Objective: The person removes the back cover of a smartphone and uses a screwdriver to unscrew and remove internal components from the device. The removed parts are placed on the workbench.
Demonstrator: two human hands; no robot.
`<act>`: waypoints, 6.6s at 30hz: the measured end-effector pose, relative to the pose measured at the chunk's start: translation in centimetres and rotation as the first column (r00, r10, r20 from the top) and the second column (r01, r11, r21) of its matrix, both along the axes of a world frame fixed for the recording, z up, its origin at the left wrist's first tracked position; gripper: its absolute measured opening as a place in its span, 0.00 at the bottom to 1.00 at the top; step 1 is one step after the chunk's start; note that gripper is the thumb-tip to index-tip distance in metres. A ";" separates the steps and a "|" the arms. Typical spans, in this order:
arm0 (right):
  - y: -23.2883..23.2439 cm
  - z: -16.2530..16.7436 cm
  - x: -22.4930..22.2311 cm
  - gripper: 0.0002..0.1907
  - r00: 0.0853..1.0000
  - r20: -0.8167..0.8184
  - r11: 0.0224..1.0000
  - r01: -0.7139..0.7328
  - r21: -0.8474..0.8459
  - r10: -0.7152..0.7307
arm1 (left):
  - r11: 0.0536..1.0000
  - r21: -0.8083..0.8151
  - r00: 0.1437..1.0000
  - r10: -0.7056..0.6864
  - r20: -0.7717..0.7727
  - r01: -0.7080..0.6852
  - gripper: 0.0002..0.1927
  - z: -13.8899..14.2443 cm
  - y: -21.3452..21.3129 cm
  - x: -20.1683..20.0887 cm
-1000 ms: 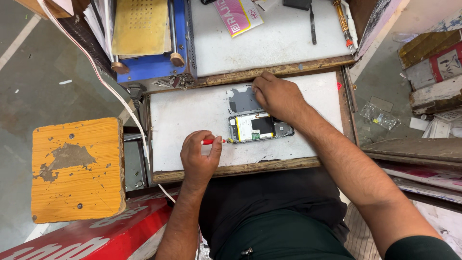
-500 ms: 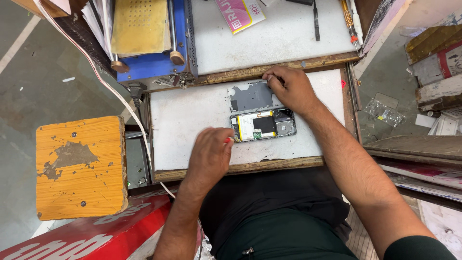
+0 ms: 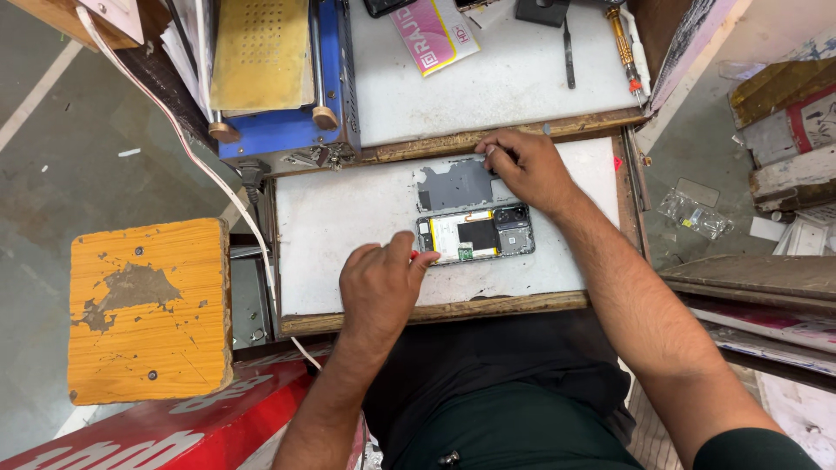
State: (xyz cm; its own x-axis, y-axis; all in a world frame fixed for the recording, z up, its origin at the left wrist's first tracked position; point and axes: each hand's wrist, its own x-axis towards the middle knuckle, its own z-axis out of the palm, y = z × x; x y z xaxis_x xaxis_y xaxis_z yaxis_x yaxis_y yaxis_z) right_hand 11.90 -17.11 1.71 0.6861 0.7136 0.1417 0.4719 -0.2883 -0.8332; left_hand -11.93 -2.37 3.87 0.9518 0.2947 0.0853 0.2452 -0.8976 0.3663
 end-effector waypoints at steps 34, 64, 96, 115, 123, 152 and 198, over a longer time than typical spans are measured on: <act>-2.5 -1.4 -14.1 0.12 0.986 0.152 0.994 -0.054 -0.093 0.068 | 0.992 -0.078 0.977 -0.085 0.194 0.101 0.19 1.4 0.2 -0.2; -6.8 1.5 -5.5 0.14 0.911 0.378 0.919 -0.005 -0.395 0.168 | 0.547 -0.836 0.818 0.502 0.280 -0.050 0.11 -7.8 3.2 -1.4; 0.1 4.1 -1.4 0.15 0.808 -0.155 0.416 -0.444 -0.793 0.568 | 0.794 -0.585 0.937 0.056 0.345 0.168 0.11 -6.8 -2.8 2.6; 0.9 1.9 0.1 0.13 0.720 -0.245 0.283 -0.527 -0.801 0.649 | 0.879 -0.428 0.918 -0.028 0.395 0.211 0.10 -7.2 -3.2 2.4; 0.6 2.3 -0.1 0.15 0.729 -0.203 0.327 -0.514 -0.793 0.653 | 0.839 -0.508 0.937 -0.006 0.349 0.195 0.07 -6.9 -3.1 2.5; -3.5 1.4 0.1 0.10 0.888 -0.454 0.998 0.056 -0.040 -0.068 | 0.767 -0.624 0.946 0.075 0.316 0.148 0.07 -6.8 -2.7 2.4; -2.5 -2.8 -13.6 0.11 0.935 0.333 0.993 -0.107 -0.055 0.119 | 0.840 -0.490 0.804 0.117 0.583 0.234 0.22 -7.0 0.5 -0.7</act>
State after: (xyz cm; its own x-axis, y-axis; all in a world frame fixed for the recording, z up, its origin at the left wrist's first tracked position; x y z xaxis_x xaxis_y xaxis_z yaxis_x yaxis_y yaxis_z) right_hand -1.71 -19.64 -1.10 0.5179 0.7923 0.3225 0.7531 -0.2435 -0.6112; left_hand -12.61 -1.90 -3.09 0.7875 0.4038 0.4656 -0.2130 -0.5306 0.8204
